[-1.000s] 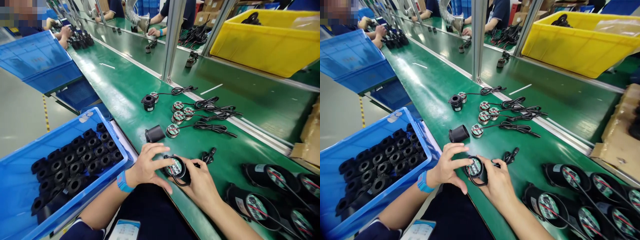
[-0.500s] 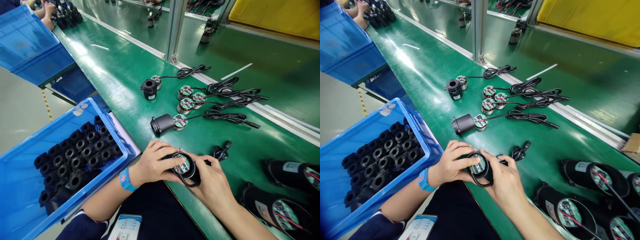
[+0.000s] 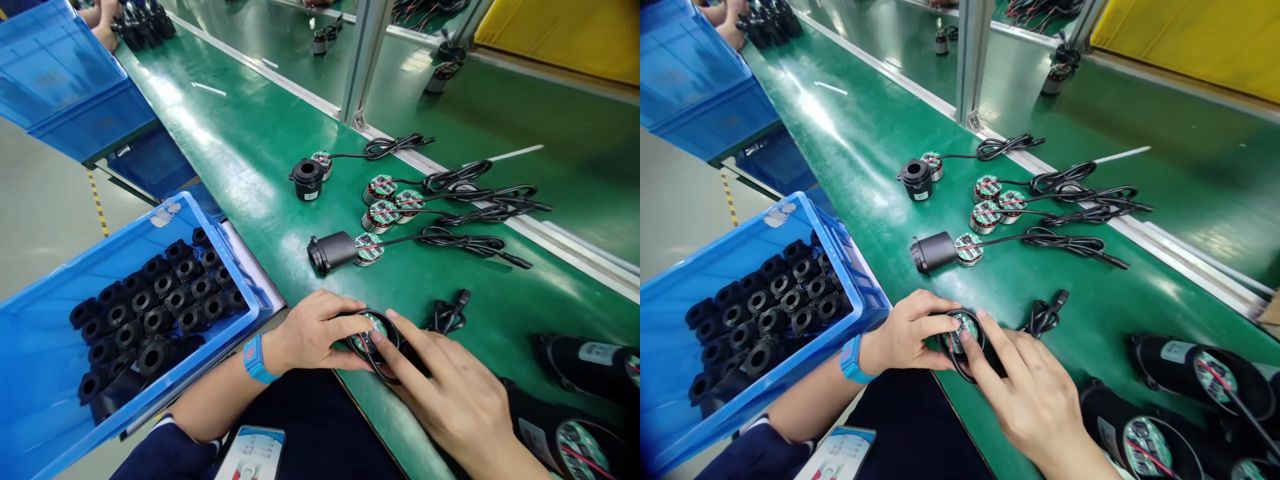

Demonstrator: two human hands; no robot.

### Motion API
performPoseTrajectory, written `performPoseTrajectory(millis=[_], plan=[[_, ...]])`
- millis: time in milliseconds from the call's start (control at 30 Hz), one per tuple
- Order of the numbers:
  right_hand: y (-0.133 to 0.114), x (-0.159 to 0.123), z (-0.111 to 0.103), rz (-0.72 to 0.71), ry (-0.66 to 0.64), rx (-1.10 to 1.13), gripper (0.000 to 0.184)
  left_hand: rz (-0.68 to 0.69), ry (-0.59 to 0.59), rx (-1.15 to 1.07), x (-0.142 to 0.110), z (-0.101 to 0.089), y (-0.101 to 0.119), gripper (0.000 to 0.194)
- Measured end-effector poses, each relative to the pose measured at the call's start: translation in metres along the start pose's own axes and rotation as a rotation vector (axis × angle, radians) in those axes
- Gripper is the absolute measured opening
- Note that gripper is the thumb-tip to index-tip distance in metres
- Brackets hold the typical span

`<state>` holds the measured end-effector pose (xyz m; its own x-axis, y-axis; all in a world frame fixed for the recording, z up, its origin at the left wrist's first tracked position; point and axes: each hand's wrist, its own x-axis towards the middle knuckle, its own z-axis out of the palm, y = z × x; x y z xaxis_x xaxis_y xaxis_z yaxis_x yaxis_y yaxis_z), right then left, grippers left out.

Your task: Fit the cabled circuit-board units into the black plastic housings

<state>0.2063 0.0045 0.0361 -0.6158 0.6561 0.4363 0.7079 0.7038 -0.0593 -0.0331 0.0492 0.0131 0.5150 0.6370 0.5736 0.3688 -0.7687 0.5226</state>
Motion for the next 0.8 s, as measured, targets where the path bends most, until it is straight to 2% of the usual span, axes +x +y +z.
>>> performPoseTrajectory(millis=[133,300,433,633,733,800], plan=[[-0.001,0.001,-0.004,-0.032,-0.049,-0.093,0.032,0.035,0.000,-0.020,0.000,0.000,-0.002,0.042],[-0.006,0.005,-0.005,0.039,-0.030,-0.079,0.025,0.030,0.045,-0.029,0.000,0.001,-0.002,0.044],[-0.008,0.008,-0.005,-0.007,0.018,-0.060,0.032,0.022,0.022,-0.010,0.001,0.000,0.000,0.050],[-0.010,0.009,-0.010,-0.006,-0.043,-0.148,0.031,0.030,-0.004,-0.009,0.002,-0.003,0.001,0.049],[-0.009,0.005,-0.005,0.025,-0.016,-0.057,0.029,-0.007,0.027,-0.052,0.000,0.000,0.002,0.050],[-0.008,0.003,0.001,0.123,0.014,0.091,0.033,-0.012,0.094,-0.090,-0.001,0.006,0.001,0.056]])
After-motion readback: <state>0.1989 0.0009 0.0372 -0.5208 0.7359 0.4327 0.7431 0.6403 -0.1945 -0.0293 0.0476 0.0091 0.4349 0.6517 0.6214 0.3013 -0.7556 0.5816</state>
